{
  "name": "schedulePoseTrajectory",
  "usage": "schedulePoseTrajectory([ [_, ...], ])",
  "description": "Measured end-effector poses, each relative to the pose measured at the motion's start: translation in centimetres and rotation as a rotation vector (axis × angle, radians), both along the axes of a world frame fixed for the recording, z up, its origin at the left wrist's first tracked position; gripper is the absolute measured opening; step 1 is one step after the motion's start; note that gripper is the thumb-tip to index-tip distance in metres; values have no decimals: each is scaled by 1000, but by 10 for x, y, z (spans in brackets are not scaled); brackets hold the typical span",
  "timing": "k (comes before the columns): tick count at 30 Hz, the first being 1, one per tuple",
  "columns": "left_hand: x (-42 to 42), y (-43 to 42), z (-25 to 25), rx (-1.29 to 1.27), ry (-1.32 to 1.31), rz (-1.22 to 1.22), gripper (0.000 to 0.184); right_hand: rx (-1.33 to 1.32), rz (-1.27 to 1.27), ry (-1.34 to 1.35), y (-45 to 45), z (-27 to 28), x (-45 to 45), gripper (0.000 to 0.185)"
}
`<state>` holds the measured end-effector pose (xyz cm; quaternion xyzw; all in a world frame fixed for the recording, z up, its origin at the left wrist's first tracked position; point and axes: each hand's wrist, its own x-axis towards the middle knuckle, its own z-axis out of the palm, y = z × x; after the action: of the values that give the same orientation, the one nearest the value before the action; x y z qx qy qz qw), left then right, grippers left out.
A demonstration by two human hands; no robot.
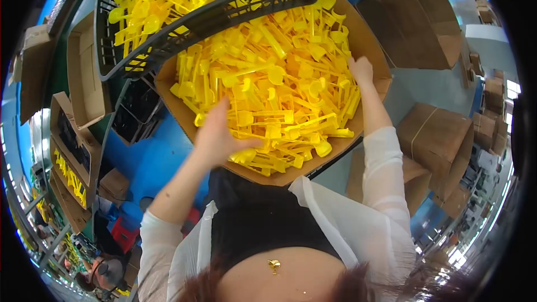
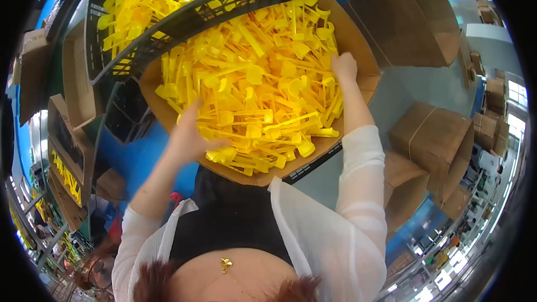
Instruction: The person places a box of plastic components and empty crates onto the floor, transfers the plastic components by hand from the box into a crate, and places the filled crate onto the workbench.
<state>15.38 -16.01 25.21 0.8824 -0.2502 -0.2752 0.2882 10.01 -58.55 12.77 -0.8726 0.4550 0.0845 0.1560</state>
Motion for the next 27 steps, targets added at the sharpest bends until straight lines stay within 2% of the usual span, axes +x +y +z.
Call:
schedulePoseTrajectory([
  [2, -62, -20, -23, 286, -28, -173, 119, 218, -66, 331, -44, -83, -50, 66],
  [5, -73, -17, -106, 386, -177, 68, 121, 238, -392, 305, -38, -158, -82, 86],
  [7, -71, -17, -156, 343, -269, 17, 121, 362, -286, 342, -7, -117, -67, 98],
  [8, -61, -25, -170, 311, -320, -9, 121, 443, -220, 228, 0, -132, -65, 101],
  [9, -50, -46, -161, 326, -133, 17, 123, 521, -154, 119, 7, -148, -67, 104],
  [10, -41, -66, -153, 342, 59, 44, 124, 568, -51, 193, 40, -89, -48, 104],
  [11, -28, -72, -166, 243, 186, 29, 124, 617, 53, 264, 70, -22, -32, 105],
  [12, -10, -70, -186, 146, 307, 14, 125, 695, 65, 160, 72, -23, -40, 103],
  [13, 1, -71, -184, 47, 426, 2, 125, 771, 82, 52, 72, -25, -44, 102],
  [14, 5, -66, -179, 132, 547, 30, 126, 850, 100, -53, 74, -27, -50, 100],
  [15, 16, -65, -146, 218, 664, 62, 127, 987, -91, -88, 76, 13, -54, 100],
  [16, 22, -63, -124, 307, 780, 95, 128, 916, -38, 0, 67, 4, -60, 98],
  [17, 21, -64, -117, 284, 891, 32, 124, 841, 18, 89, 54, -16, -72, 96],
  [18, 15, -68, -116, 281, 891, 48, 120, 765, 70, 177, 42, -40, -85, 95],
  [19, 8, -75, -117, 277, 890, 58, 115, 916, -25, 78, 31, -79, -95, 94],
  [22, -5, -86, -119, 247, 910, 111, 104, 992, -20, 62, 59, -31, -79, 92],
  [24, 1, -89, -117, 218, 926, 182, 100, 1037, 54, 12, 68, -22, -81, 92],
  [25, 6, -84, -124, 176, 1021, 171, 99, 1066, 88, -8, 71, -21, -86, 91],
  [27, 22, -69, -146, 94, 1205, 148, 99, 913, 117, 2, 78, -37, -95, 92],
])
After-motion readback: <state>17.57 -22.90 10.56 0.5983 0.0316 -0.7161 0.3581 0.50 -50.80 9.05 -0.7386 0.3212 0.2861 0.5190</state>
